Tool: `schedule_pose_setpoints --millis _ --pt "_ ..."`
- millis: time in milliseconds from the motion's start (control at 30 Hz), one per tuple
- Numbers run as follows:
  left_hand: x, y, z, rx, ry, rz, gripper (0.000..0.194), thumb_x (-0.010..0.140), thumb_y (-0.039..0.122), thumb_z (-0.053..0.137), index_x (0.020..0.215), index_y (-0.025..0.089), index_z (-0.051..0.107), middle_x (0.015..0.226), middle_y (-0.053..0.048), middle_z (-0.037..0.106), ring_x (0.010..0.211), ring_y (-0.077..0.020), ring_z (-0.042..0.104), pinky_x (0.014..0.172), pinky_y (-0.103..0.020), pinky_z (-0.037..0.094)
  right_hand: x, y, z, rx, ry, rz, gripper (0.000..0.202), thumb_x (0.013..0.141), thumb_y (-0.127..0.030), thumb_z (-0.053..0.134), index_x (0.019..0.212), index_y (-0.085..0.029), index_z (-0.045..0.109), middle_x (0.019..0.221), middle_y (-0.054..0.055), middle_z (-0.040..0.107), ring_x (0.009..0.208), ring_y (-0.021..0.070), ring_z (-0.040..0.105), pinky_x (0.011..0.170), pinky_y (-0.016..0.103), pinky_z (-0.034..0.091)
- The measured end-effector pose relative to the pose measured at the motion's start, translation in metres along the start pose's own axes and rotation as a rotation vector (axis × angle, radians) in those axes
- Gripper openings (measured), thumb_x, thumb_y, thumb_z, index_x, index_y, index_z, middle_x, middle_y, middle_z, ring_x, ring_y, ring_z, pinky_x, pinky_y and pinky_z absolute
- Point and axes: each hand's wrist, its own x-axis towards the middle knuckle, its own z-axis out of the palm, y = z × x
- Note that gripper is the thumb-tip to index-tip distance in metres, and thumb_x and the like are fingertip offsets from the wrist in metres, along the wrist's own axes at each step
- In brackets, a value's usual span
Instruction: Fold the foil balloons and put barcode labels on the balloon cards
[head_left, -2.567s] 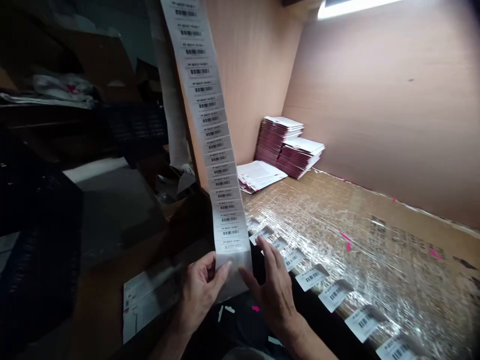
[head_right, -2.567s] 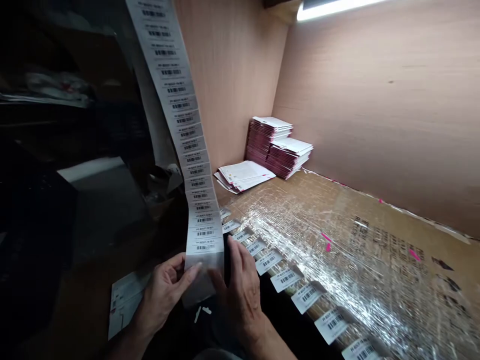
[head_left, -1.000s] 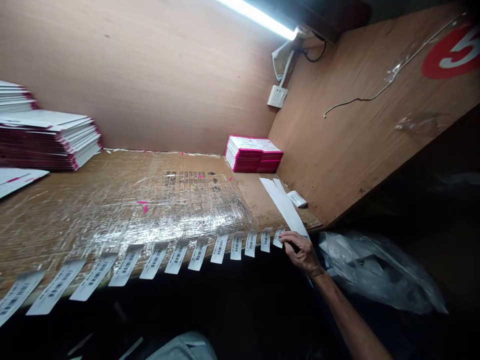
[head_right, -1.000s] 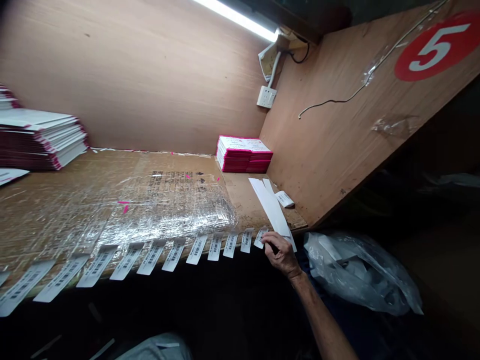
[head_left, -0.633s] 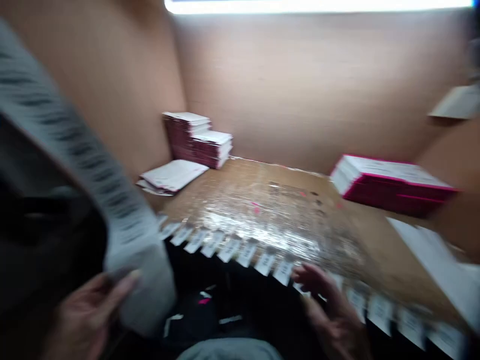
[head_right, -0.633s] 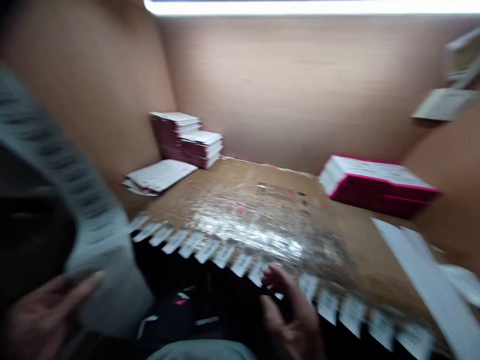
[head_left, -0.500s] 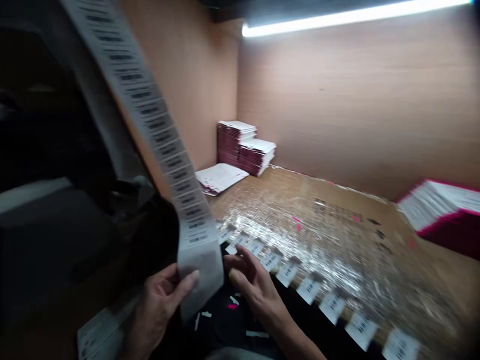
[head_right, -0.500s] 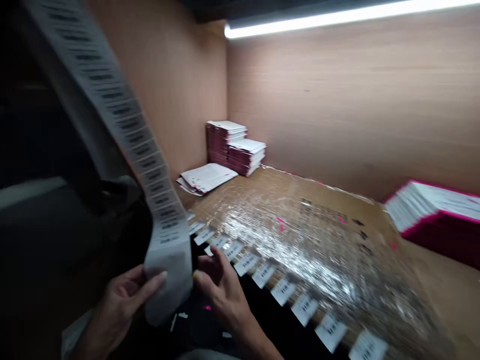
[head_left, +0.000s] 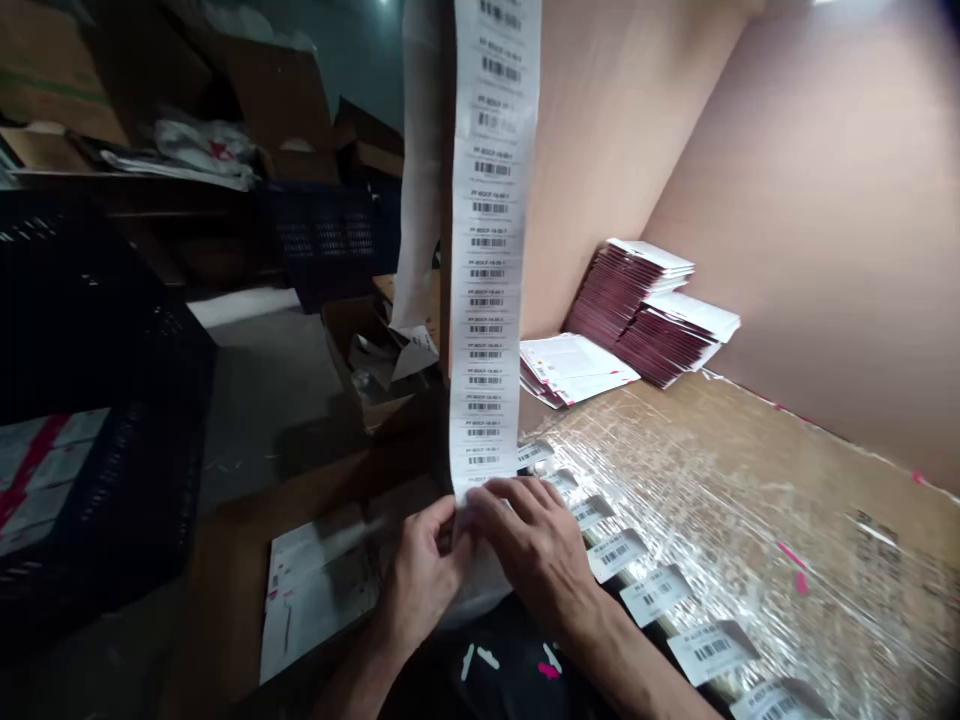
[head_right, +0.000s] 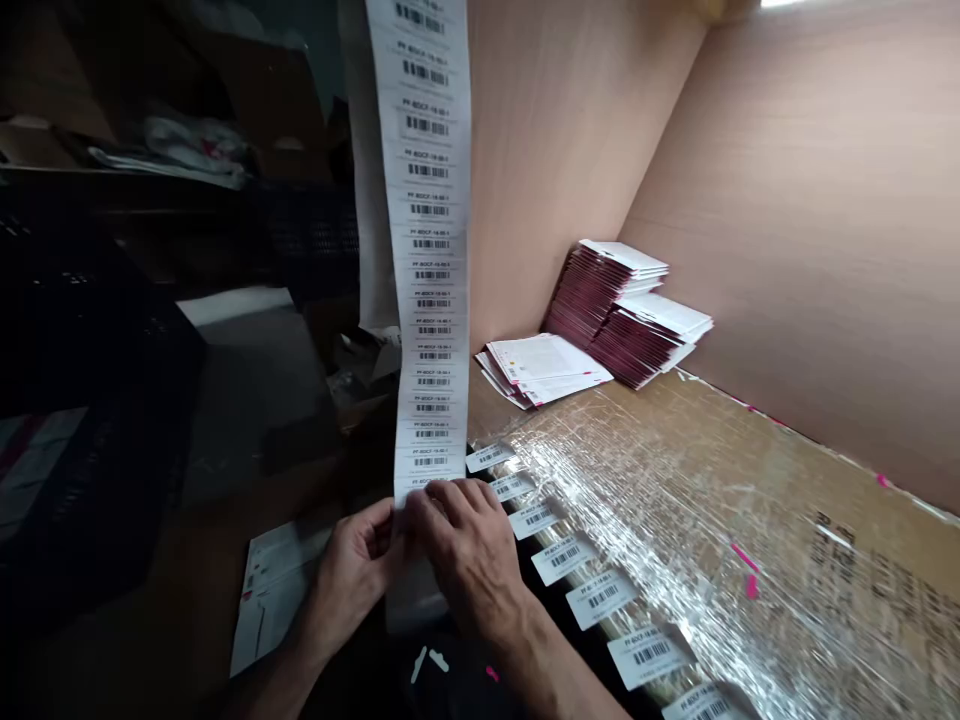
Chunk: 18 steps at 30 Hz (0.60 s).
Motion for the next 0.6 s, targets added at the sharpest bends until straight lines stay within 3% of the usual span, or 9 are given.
schedule_pose_setpoints --millis 133,267,333,400,500,600 --pt "-0.001 0.000 -0.007 0.114 0.029 0.028 0.018 0.077 0.027 0.067 0.089 0.014 0.071 0.068 0.001 0.066 0.067 -0.0174 0.061 0.058 -0.020 0.046 0.022 0.008 -0.004 -0.046 -0.166 -0.198 0.020 0.095 -0.014 0.046 0.081 -0.018 0.059 0.073 0.002 0.061 0.064 0.0146 0.051 0.063 0.030 0.038" --pt "0.000 0.000 -0.010 0.163 0.055 0.031 0.017 0.077 0.030 0.066 0.075 0.013 0.071 0.062 0.000 0.064 0.062 -0.0166 0.060 0.052 -0.019 0.043 0.021 0.007 0.008 -0.055 -0.132 -0.212 0.022 0.091 -0.012 0.049 0.072 -0.018 0.059 0.068 0.002 0.060 0.060 0.0150 0.050 0.058 0.030 0.036" --pt "0.000 0.000 -0.012 0.161 0.060 0.029 0.018 0.078 0.031 0.066 0.079 0.013 0.072 0.066 -0.001 0.067 0.064 -0.0178 0.062 0.054 -0.020 0.045 0.020 0.003 0.016 0.109 -0.060 -0.033 0.021 0.090 -0.016 0.051 0.072 -0.018 0.062 0.070 0.003 0.062 0.060 0.0135 0.053 0.057 0.027 0.039" --pt "0.001 -0.002 -0.014 0.141 0.040 0.005 0.020 0.078 0.030 0.067 0.089 0.013 0.073 0.073 -0.003 0.071 0.068 -0.0192 0.064 0.057 -0.022 0.048 0.021 0.000 0.019 0.379 0.018 0.251 0.018 0.088 -0.021 0.053 0.075 -0.018 0.065 0.075 0.003 0.065 0.061 0.0123 0.057 0.057 0.024 0.042" --pt "0.001 -0.004 -0.025 0.013 0.045 -0.055 0.028 0.079 0.033 0.069 0.100 0.014 0.071 0.082 -0.005 0.074 0.073 -0.0204 0.067 0.064 -0.024 0.052 0.029 0.007 0.011 0.788 0.108 0.647 0.023 0.089 -0.036 0.056 0.083 -0.017 0.068 0.063 0.000 0.062 0.054 0.0118 0.056 0.051 0.023 0.044" --pt "0.001 -0.002 -0.044 -0.133 0.178 -0.073 0.034 0.076 0.036 0.073 0.102 0.015 0.071 0.089 -0.007 0.077 0.078 -0.0195 0.069 0.071 -0.024 0.053 0.039 0.036 -0.003 0.906 0.262 0.807 0.032 0.089 -0.046 0.056 0.094 -0.016 0.066 0.053 -0.003 0.058 0.047 0.0119 0.056 0.050 0.023 0.046"
